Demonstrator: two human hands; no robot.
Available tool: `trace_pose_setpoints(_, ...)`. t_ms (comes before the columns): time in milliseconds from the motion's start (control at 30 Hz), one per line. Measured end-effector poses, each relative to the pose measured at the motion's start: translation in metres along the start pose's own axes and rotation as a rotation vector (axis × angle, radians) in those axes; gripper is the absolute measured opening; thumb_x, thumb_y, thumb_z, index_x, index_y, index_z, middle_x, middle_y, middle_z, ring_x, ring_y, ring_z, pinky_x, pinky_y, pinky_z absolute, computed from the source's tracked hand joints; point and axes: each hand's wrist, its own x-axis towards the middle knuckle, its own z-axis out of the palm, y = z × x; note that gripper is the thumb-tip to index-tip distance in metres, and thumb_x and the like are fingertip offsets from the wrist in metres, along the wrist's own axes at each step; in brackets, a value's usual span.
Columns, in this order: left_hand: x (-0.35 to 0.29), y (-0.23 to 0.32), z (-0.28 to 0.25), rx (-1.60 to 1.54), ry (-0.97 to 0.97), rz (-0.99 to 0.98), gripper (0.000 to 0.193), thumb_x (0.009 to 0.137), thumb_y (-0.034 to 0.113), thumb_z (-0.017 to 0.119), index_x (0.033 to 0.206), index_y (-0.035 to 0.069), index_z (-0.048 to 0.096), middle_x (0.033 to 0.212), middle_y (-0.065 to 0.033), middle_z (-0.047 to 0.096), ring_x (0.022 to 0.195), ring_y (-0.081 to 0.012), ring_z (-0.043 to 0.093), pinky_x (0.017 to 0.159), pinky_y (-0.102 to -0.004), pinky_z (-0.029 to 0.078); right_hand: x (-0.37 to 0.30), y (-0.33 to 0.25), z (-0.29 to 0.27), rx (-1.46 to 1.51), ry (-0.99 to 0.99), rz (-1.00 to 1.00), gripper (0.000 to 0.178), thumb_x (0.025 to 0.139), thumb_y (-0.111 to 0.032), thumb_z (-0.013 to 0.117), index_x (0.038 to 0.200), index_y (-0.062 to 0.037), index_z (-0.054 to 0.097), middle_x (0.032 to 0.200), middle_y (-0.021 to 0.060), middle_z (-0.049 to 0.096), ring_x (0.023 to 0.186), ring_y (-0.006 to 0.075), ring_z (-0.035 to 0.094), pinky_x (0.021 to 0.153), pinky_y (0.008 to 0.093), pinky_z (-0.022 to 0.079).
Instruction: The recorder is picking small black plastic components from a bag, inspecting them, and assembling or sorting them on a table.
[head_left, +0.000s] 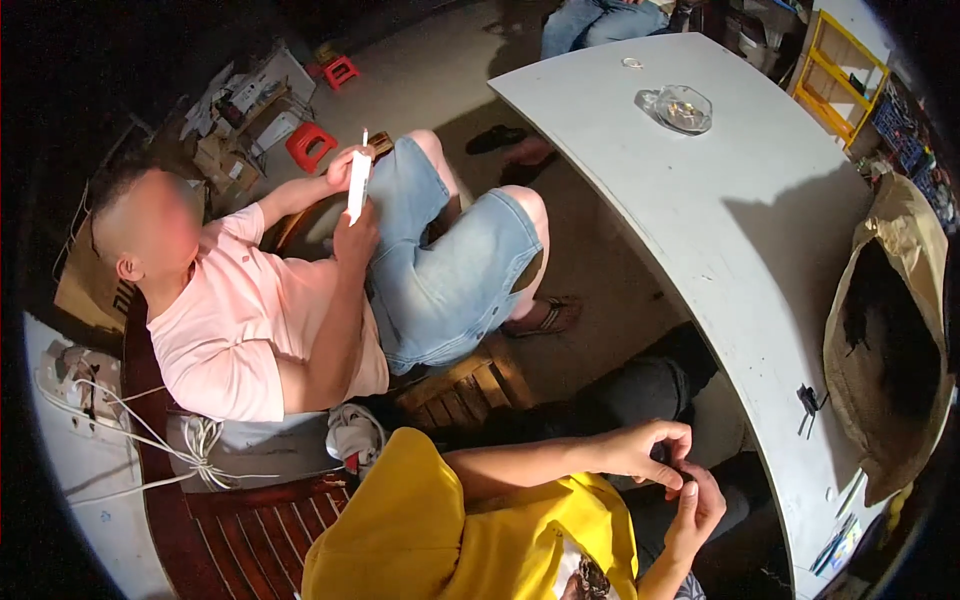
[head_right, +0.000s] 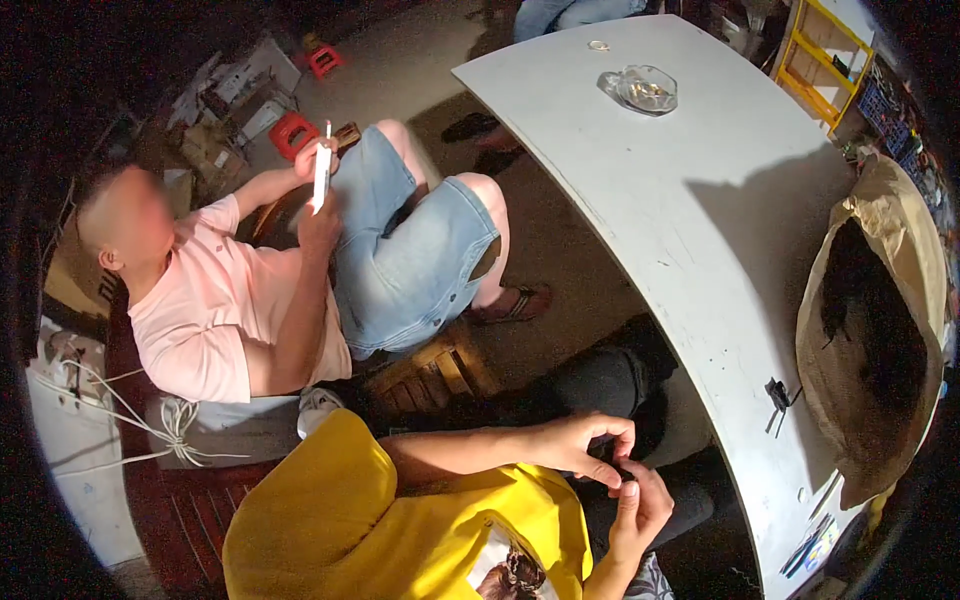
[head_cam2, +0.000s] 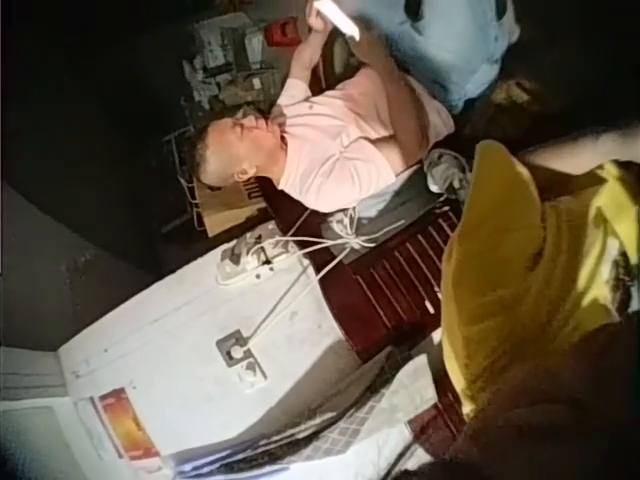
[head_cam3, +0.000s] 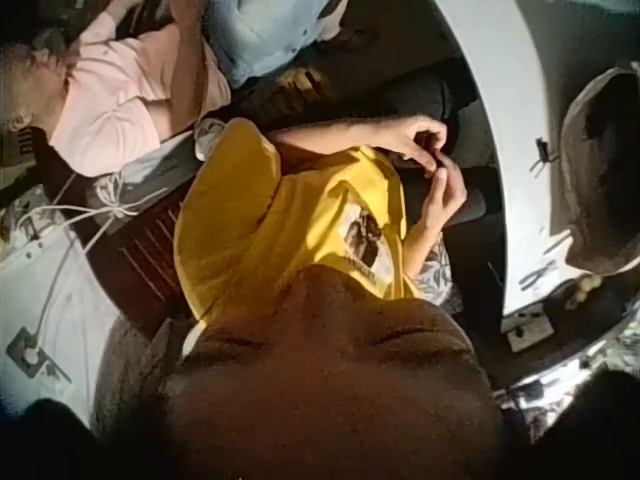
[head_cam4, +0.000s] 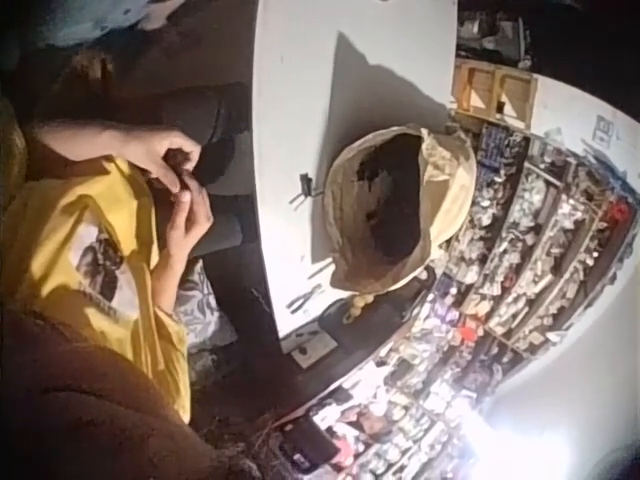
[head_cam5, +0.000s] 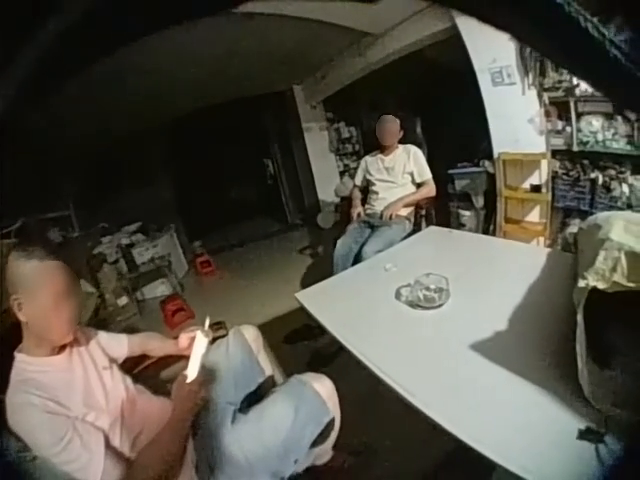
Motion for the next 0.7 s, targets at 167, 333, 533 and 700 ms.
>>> trace_pose_setpoints(167, 0.006, -0.003, 0.015, 0.015, 0.099, -0.125, 0.026, 0.079, 0.022, 0.068, 0.091, 0.006, 0.051, 0.081, 0.0002, 0.052, 0.059, -0.0047, 0.048, 0.047, -0.0175, 0.04, -0.003, -0.003, 0.008, -0.161, 0.2, 0.005, 0.031, 0.09, -0.022, 0.05, 0.096, 0.0058, 0.062, 0.072, 0.0076, 0.058, 0.057, 0.0113, 0.05, 0.051, 0.0224, 0.039)
trace_pose_setpoints(333, 0.003, -0.015, 0.026, -0.065, 0.195, -0.057, 0.02, 0.086, 0.024, 0.06, 0.093, 0.007, 0.052, 0.08, 0.0027, 0.052, 0.067, -0.0036, 0.047, 0.049, -0.0166, 0.038, -0.008, 0.004, 0.019, -0.137, 0.34, 0.031, 0.023, 0.089, -0.013, 0.05, 0.096, 0.0049, 0.062, 0.074, 0.0086, 0.06, 0.058, 0.0102, 0.051, 0.052, 0.0215, 0.041)
trace_pose_setpoints(533, 0.011, -0.024, 0.03, -0.127, 0.166, -0.105, 0.018, 0.087, 0.021, 0.059, 0.094, 0.006, 0.053, 0.081, 0.0027, 0.051, 0.067, -0.0036, 0.047, 0.053, -0.017, 0.037, -0.015, 0.003, 0.024, -0.15, 0.462, 0.056, 0.022, 0.09, -0.012, 0.049, 0.097, 0.0048, 0.061, 0.074, 0.0061, 0.06, 0.057, 0.0077, 0.049, 0.051, 0.0197, 0.039)
trace_pose_setpoints(700, 0.014, -0.03, 0.035, -0.161, 0.168, -0.192, 0.018, 0.087, 0.021, 0.059, 0.095, 0.007, 0.053, 0.08, 0.0029, 0.051, 0.066, -0.0031, 0.046, 0.052, -0.0174, 0.036, -0.017, 0.008, 0.02, -0.225, 0.498, 0.036, 0.022, 0.091, -0.011, 0.047, 0.099, 0.0051, 0.06, 0.077, 0.0045, 0.06, 0.059, 0.0053, 0.048, 0.051, 0.0177, 0.038)
